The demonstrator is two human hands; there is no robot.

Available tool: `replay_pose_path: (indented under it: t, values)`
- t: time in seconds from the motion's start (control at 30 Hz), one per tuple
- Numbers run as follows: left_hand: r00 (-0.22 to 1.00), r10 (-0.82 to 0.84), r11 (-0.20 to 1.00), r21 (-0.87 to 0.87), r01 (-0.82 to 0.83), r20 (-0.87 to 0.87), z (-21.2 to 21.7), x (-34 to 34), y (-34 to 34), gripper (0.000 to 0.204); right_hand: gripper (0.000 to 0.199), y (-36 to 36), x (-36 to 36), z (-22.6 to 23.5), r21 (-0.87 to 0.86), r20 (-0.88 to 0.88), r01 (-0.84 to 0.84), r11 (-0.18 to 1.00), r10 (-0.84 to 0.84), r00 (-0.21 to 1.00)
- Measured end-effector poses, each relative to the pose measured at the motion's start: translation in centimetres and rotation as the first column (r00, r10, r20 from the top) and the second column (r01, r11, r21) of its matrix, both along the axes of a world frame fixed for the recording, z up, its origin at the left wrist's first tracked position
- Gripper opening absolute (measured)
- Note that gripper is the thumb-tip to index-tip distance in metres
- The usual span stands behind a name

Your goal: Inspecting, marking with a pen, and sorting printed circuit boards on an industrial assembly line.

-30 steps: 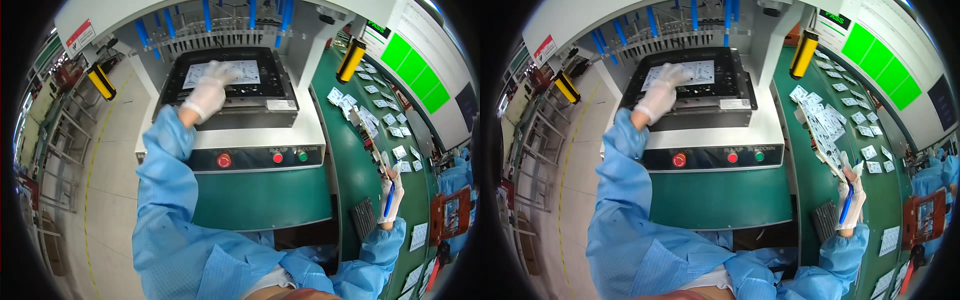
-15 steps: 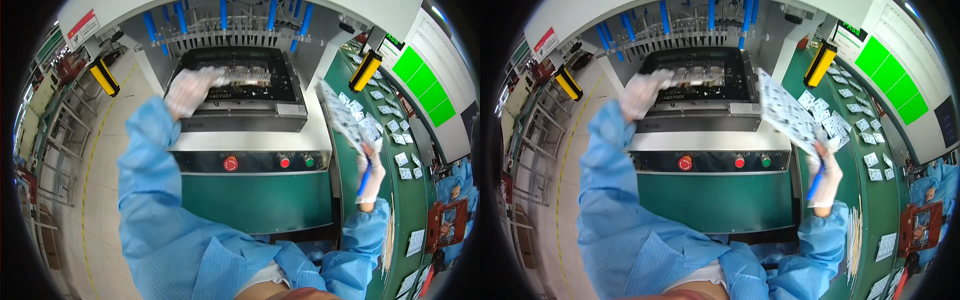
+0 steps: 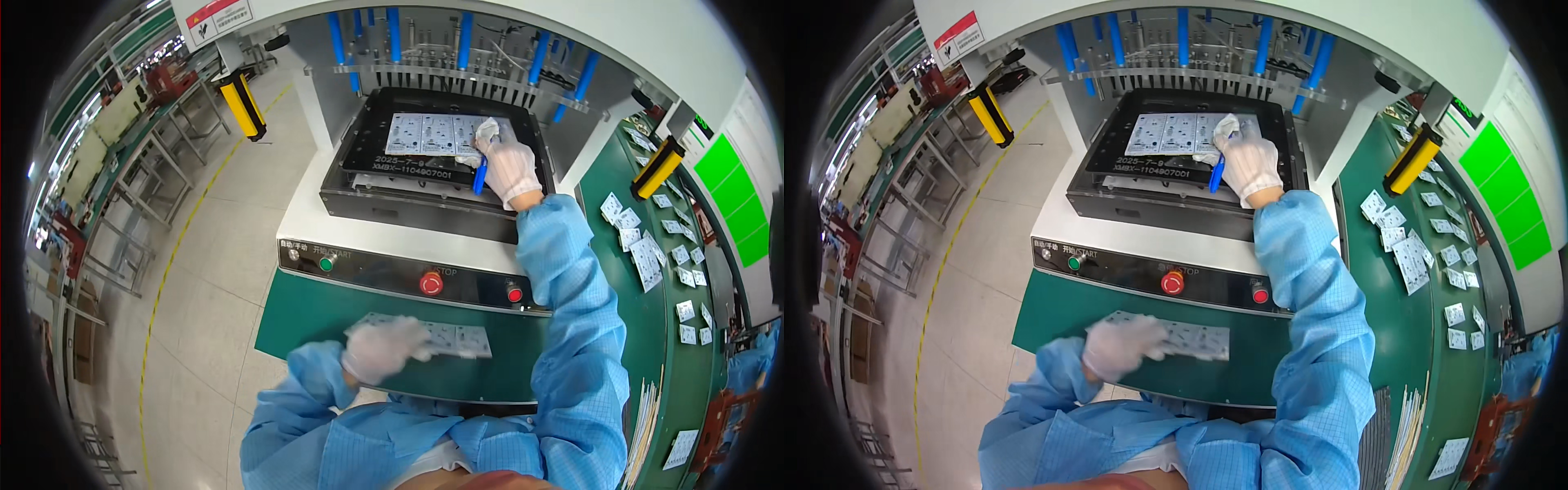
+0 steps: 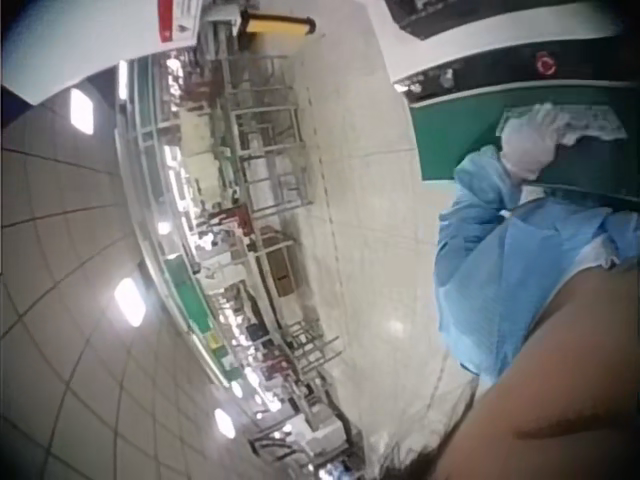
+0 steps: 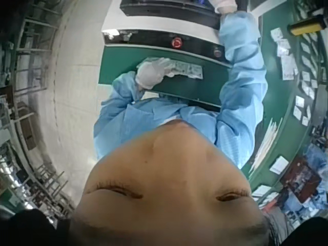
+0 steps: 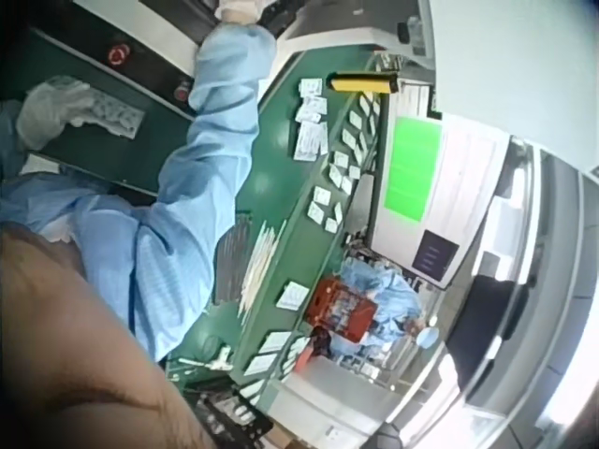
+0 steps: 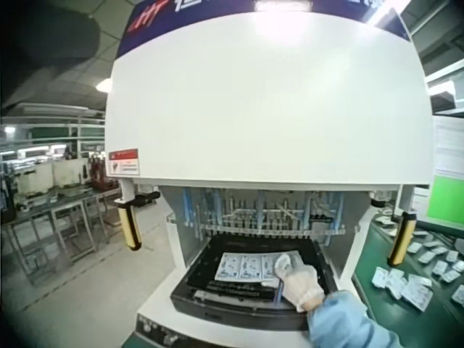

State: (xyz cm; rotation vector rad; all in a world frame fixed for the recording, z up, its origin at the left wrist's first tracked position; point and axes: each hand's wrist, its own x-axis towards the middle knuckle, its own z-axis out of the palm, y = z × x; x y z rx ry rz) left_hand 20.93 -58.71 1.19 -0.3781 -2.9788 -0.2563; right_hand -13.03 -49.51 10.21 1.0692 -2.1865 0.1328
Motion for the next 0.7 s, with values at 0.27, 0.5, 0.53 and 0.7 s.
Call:
replay_pose_path:
  t: [0.27,0.5,0.53,0.7]
  values:
    - [0.996,-0.057,0.923,0.377,0.077,-0.063,-5.8,-0.3,2.2,0.032,0.062,-2.5,-1.4,1.2,-0.114,0.117,0.227,0.967,-0.213,0.970]
    - [0.653,0.704,0.708,0.349,-0.614,-0.279,-5.0,-3.4,-8.0,0.030,0.040,-4.5,-4.0,-0.7,-0.223,-0.034,0.342,0.913,-0.358,0.933]
    - [0.607,0.750,0.656,0.419,-0.628,-0.263,-5.2,-4.0,-8.9,0.032,0.040,-4.6,-4.6,-0.7,-0.277,-0.055,0.322,0.906,-0.349,0.935]
    - [0.618,0.729,0.683,0.374,-0.628,-0.293,-6.3,-4.7,-10.2,0.040,0.033,-5.1,-6.0,0.2,-0.216,-0.262,0.185,0.959,-0.239,0.935]
